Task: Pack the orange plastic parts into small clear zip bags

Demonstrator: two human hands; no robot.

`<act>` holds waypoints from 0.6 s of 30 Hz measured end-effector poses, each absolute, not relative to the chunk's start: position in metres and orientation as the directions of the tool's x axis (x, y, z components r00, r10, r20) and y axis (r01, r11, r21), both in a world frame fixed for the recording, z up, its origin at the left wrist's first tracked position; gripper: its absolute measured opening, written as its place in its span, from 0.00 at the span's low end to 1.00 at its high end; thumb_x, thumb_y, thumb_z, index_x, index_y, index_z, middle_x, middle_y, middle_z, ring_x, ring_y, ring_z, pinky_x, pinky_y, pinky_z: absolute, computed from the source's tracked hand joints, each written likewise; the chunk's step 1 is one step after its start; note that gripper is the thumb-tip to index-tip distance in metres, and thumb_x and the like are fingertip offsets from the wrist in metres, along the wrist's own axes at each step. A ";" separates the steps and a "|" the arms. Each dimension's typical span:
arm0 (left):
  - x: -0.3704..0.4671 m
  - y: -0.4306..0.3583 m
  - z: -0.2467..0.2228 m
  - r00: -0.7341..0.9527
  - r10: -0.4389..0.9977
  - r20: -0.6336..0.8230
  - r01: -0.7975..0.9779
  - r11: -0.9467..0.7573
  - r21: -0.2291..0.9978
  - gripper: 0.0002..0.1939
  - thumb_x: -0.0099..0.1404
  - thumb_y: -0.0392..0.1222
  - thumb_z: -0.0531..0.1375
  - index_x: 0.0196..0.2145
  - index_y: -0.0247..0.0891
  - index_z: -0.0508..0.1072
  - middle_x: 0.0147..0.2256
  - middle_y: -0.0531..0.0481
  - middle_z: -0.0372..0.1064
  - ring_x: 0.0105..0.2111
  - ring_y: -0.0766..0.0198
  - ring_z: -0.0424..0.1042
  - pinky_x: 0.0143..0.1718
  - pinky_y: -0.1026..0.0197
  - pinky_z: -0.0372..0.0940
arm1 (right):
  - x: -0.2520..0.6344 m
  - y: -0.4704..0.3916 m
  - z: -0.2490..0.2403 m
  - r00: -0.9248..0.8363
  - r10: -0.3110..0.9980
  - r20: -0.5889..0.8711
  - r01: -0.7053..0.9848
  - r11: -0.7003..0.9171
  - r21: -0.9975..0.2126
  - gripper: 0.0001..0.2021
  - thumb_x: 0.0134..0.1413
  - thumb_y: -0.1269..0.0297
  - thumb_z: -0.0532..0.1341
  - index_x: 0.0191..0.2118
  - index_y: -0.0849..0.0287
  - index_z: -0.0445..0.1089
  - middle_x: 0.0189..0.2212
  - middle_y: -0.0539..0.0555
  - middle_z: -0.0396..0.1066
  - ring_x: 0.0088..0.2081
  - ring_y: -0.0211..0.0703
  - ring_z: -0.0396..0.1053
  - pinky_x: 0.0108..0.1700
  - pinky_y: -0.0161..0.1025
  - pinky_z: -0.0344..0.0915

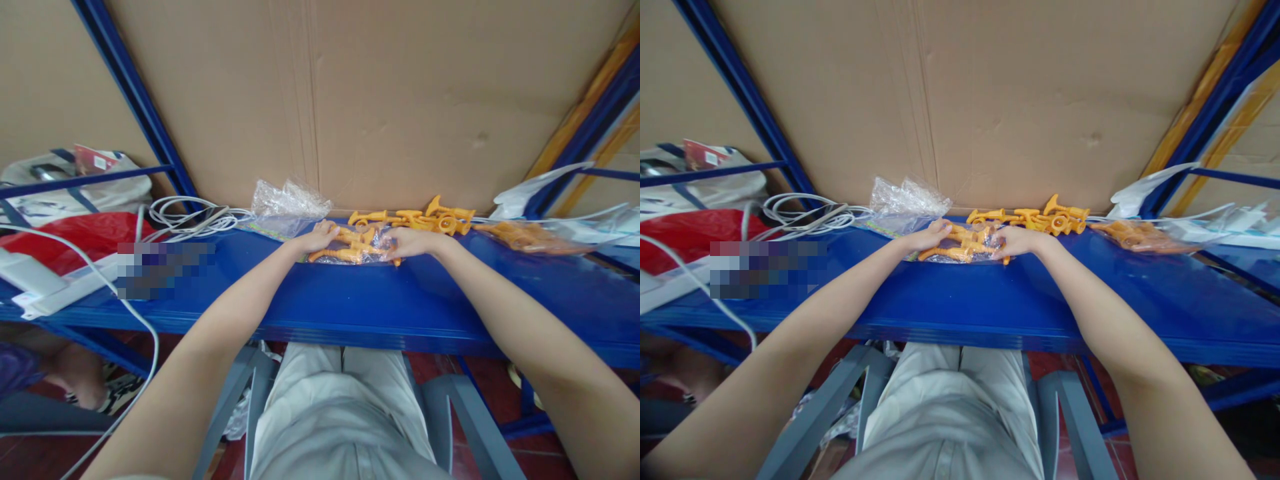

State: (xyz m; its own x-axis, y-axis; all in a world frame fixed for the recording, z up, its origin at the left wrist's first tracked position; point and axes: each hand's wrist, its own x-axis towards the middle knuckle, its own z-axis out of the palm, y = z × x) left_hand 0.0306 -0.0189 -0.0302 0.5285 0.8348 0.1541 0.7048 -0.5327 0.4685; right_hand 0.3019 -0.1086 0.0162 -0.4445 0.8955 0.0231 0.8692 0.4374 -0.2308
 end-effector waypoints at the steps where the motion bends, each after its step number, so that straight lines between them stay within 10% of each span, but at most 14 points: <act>1: 0.031 -0.018 -0.031 0.533 0.833 0.148 0.702 -0.533 0.472 0.35 0.67 0.64 0.42 0.62 0.40 0.58 0.67 0.37 0.55 0.68 0.50 0.51 0.68 0.48 0.46 | 0.299 -0.110 0.016 -0.437 0.899 0.023 0.876 0.432 -0.214 0.05 0.46 0.62 0.66 0.30 0.57 0.76 0.32 0.53 0.77 0.37 0.47 0.74 0.40 0.39 0.68; 7: 0.032 -0.015 -0.033 0.571 0.807 0.152 0.676 -0.567 0.471 0.37 0.66 0.67 0.41 0.63 0.40 0.57 0.68 0.37 0.54 0.69 0.51 0.49 0.69 0.49 0.44 | 0.297 -0.110 0.017 -0.434 0.895 0.100 0.874 0.445 -0.194 0.08 0.45 0.73 0.60 0.28 0.59 0.76 0.31 0.53 0.78 0.36 0.46 0.75 0.41 0.39 0.68; 18: 0.039 -0.037 -0.022 0.555 0.829 0.075 0.765 -0.544 0.345 0.38 0.71 0.60 0.33 0.69 0.36 0.50 0.72 0.40 0.43 0.72 0.55 0.37 0.70 0.50 0.39 | 0.293 -0.093 -0.008 -0.412 0.843 0.346 0.494 0.526 -0.692 0.10 0.49 0.63 0.69 0.39 0.57 0.80 0.47 0.56 0.78 0.50 0.50 0.73 0.58 0.49 0.66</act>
State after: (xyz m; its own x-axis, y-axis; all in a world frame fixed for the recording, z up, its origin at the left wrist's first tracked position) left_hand 0.0386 -0.0369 -0.0217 0.5546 0.8287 0.0755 0.7653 -0.5436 0.3447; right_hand 0.2934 -0.0935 -0.0077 -0.4120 0.8430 0.3459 0.4945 0.5256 -0.6922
